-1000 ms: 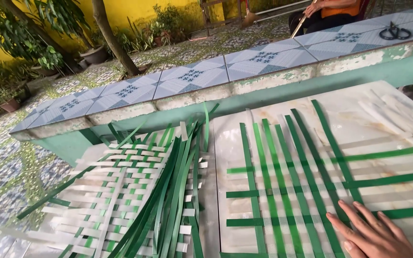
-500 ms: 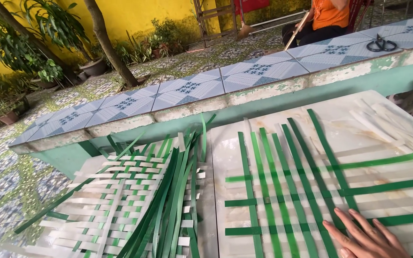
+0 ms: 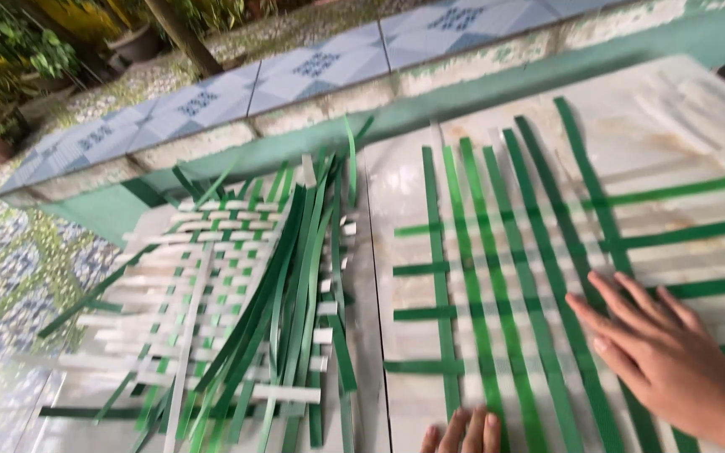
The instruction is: Weaving green and white plastic strips together on a table to create a mat.
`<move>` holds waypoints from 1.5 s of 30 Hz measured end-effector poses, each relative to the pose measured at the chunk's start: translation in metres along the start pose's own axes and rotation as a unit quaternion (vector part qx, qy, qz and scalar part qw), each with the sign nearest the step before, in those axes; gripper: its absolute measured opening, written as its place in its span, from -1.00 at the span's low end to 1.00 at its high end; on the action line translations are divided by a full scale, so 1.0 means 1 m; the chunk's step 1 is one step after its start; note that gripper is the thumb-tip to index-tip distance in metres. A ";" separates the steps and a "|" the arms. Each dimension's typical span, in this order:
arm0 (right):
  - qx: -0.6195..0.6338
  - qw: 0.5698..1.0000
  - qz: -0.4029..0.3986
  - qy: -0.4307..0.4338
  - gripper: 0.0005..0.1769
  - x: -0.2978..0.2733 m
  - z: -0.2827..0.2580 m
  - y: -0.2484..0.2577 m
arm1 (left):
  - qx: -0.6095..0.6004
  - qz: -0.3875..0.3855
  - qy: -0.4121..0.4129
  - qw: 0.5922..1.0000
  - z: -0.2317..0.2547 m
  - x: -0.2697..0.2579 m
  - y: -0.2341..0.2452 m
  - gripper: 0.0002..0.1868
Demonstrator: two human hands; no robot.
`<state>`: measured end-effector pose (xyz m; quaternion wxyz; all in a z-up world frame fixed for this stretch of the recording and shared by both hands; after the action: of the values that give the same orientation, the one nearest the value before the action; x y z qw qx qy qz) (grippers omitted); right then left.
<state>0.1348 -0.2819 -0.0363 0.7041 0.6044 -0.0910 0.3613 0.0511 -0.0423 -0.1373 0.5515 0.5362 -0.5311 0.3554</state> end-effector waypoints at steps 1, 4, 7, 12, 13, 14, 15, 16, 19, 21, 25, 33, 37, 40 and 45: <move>0.013 1.000 0.000 -0.004 -0.34 0.000 -0.001 0.002 | -0.015 0.007 -0.012 1.000 -0.004 0.026 0.012 -0.74; 0.018 0.999 -0.026 -0.012 -0.32 -0.002 0.001 -0.004 | -0.068 -0.033 -0.017 0.997 -0.013 0.072 0.033 -0.78; 0.028 0.998 -0.047 -0.025 -0.33 -0.004 -0.002 -0.002 | -0.122 -0.076 0.006 0.990 -0.019 0.087 0.044 -0.74; 0.053 0.997 -0.050 -0.037 -0.34 -0.001 -0.002 0.002 | -0.192 -0.084 0.026 0.977 -0.017 0.074 0.041 -0.74; 0.052 0.997 -0.050 -0.038 -0.34 -0.001 -0.002 0.003 | -0.182 -0.065 0.015 0.981 -0.015 0.074 0.042 -0.83; 0.051 0.997 -0.050 -0.040 -0.34 0.000 -0.003 0.003 | -0.171 -0.046 0.004 0.984 -0.013 0.074 0.042 -0.90; 0.050 0.997 -0.050 -0.040 -0.34 0.000 -0.003 0.002 | -0.172 -0.045 0.004 0.984 -0.012 0.072 0.041 -0.90; 0.052 0.996 -0.052 -0.042 -0.35 0.000 -0.003 0.002 | -0.167 -0.048 0.008 0.985 -0.011 0.071 0.040 -0.94; 0.052 0.996 -0.052 -0.040 -0.35 0.003 -0.003 0.002 | -0.175 -0.058 0.011 0.983 -0.009 0.062 0.038 -0.96; 0.049 0.996 -0.058 -0.040 -0.34 0.002 -0.004 0.002 | -0.193 -0.069 0.011 0.979 -0.008 0.058 0.038 -0.95; 0.036 0.997 -0.057 -0.036 -0.35 0.003 -0.004 0.004 | -0.176 -0.070 -0.006 0.982 -0.006 0.057 0.037 -0.94; 0.057 0.994 -0.077 -0.050 -0.35 0.003 -0.006 0.002 | -0.192 -0.151 -0.006 0.970 -0.006 0.069 0.044 -0.89; 0.063 0.994 -0.075 -0.048 -0.35 0.004 -0.007 0.009 | -0.211 -0.162 0.053 0.962 -0.003 0.060 0.050 -0.92; 0.072 0.993 -0.074 -0.048 -0.35 0.006 -0.008 0.009 | -0.203 -0.160 0.061 0.964 0.004 0.039 0.052 -0.91; 0.061 0.996 -0.061 -0.038 -0.36 0.006 -0.010 0.011 | -0.177 -0.135 0.085 0.971 0.017 0.000 0.054 -0.77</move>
<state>0.1287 -0.2702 -0.0268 0.6829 0.6638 -0.0582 0.2994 -0.0045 -0.0492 -0.1283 0.7237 0.4642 -0.4596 0.2225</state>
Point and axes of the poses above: each hand's wrist, its own x-axis towards the middle knuckle, its own y-axis out of the back of the hand, z = x × y, the point moved 6 cm from there along x, towards the middle knuckle, and after that the axes turned 12 degrees about z, right-handed, at the moved point
